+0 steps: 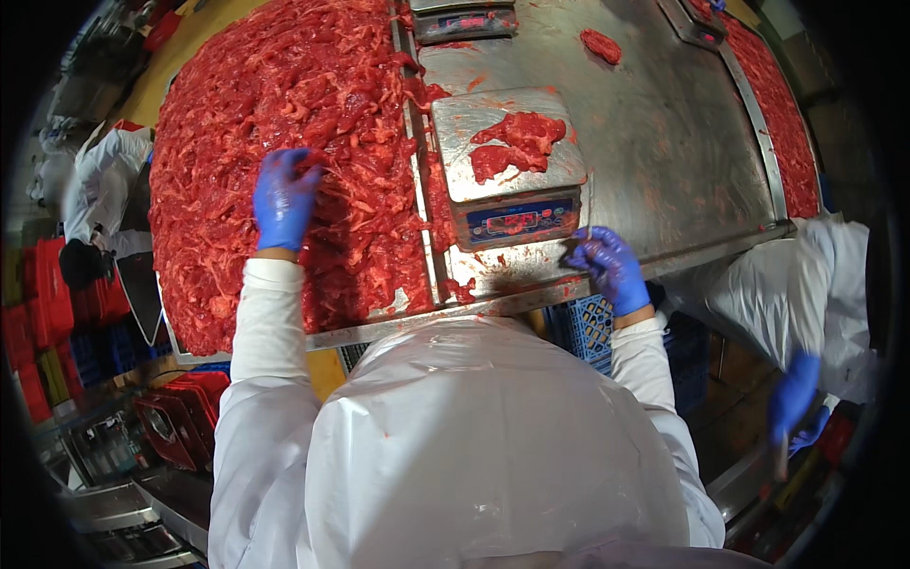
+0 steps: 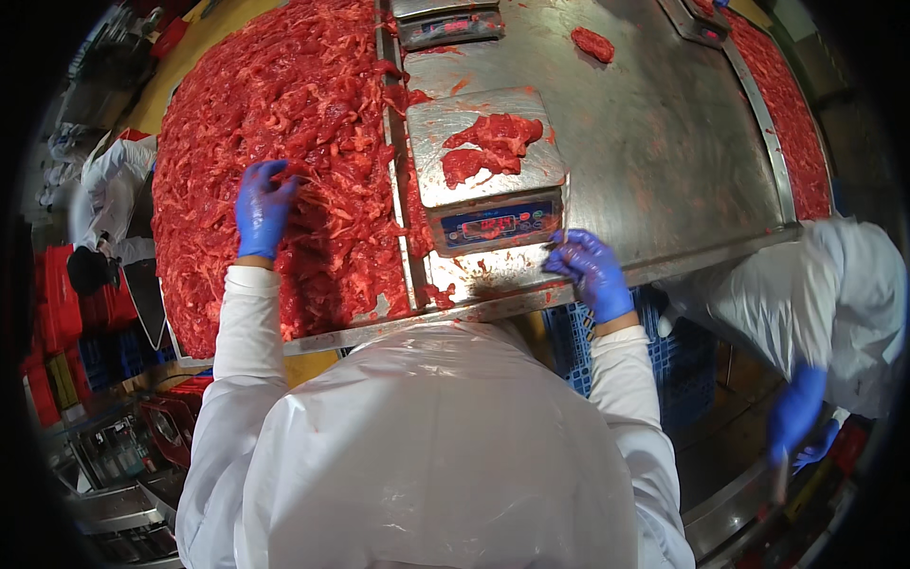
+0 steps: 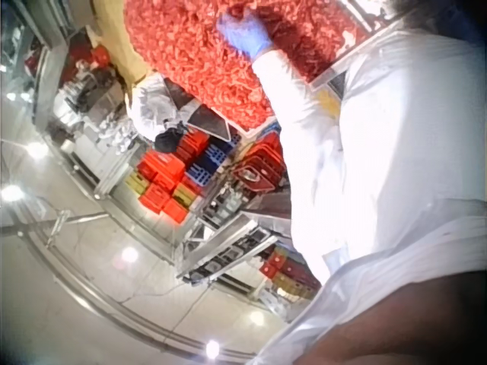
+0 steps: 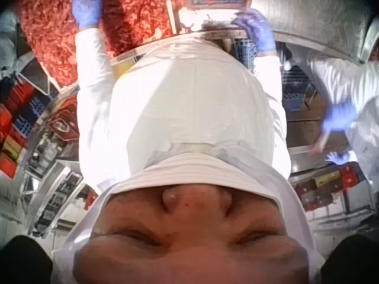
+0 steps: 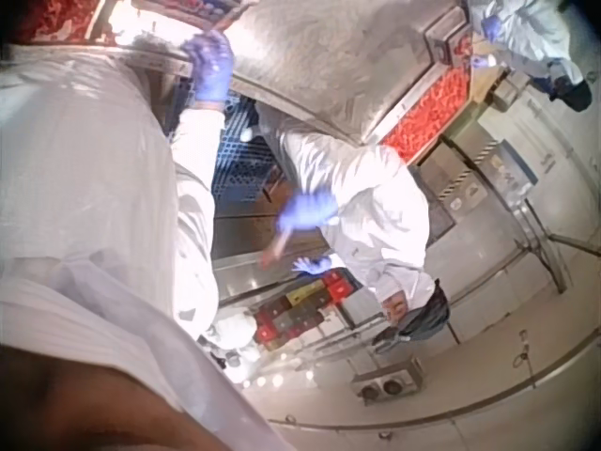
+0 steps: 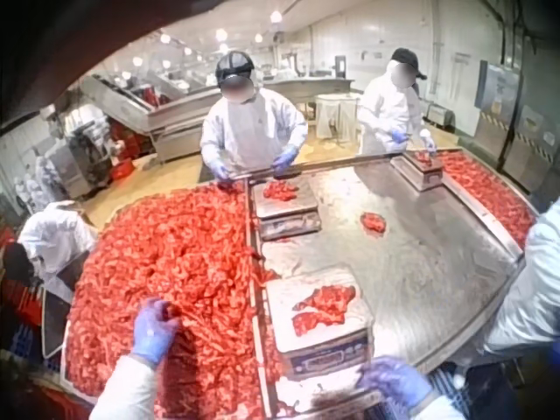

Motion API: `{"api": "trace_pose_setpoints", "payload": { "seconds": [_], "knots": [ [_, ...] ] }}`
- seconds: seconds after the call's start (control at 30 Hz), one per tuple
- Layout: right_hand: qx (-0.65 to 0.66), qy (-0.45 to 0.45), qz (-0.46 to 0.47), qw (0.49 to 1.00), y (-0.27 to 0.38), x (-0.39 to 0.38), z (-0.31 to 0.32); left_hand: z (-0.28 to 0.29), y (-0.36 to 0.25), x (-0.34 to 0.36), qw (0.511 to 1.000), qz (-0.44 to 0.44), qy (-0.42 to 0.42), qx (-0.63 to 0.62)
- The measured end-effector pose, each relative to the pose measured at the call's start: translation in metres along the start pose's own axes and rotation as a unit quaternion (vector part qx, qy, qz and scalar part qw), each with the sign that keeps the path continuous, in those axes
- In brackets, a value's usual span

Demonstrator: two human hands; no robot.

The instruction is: The person repeatedly picks up pieces of raw red meat from a large pile, places them on a digital scale, and uses a knife to trim and cut the meat into smaller portions. The trimmed pieces are then moved aside on the stainless steel table.

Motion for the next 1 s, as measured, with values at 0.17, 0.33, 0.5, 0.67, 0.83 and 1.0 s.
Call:
{"api": "trace_pose_setpoints", "payload": {
  "seconds": [0.17,0.33,0.5,0.67,0.83,1.0],
  "knots": [
    [-0.131,0.124,0.040,0.983,0.051,0.025,-0.080,-0.085,-0.148,-0.025,0.960,-0.228,0.124,-0.103],
    [-0.156,0.087,-0.047,0.983,0.003,0.059,-0.067,-0.117,-0.143,-0.037,0.941,-0.287,0.179,0.006],
    [-0.072,0.176,-0.121,0.974,0.011,0.024,-0.057,-0.101,-0.131,-0.033,0.953,-0.245,0.161,-0.080],
    [-0.029,0.196,-0.124,0.972,-0.002,0.070,-0.102,-0.122,-0.135,-0.039,0.952,-0.259,0.152,-0.062],
    [-0.015,0.146,-0.161,0.976,0.005,0.064,-0.118,-0.114,-0.124,-0.040,0.946,-0.284,0.147,-0.056],
    [0.003,0.160,-0.119,0.980,0.008,0.088,-0.129,-0.104,-0.124,-0.050,0.937,-0.300,0.171,-0.049]
  ]
}}
Point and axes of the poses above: each hand's wrist, its own x-axis towards the middle knuckle, its own z-axis out of the back of the hand, y = z × x, the point moved 1 cm from there along x, towards the middle knuckle, and after that the axes turned 3 degrees about -x, right-handed, at the moved point
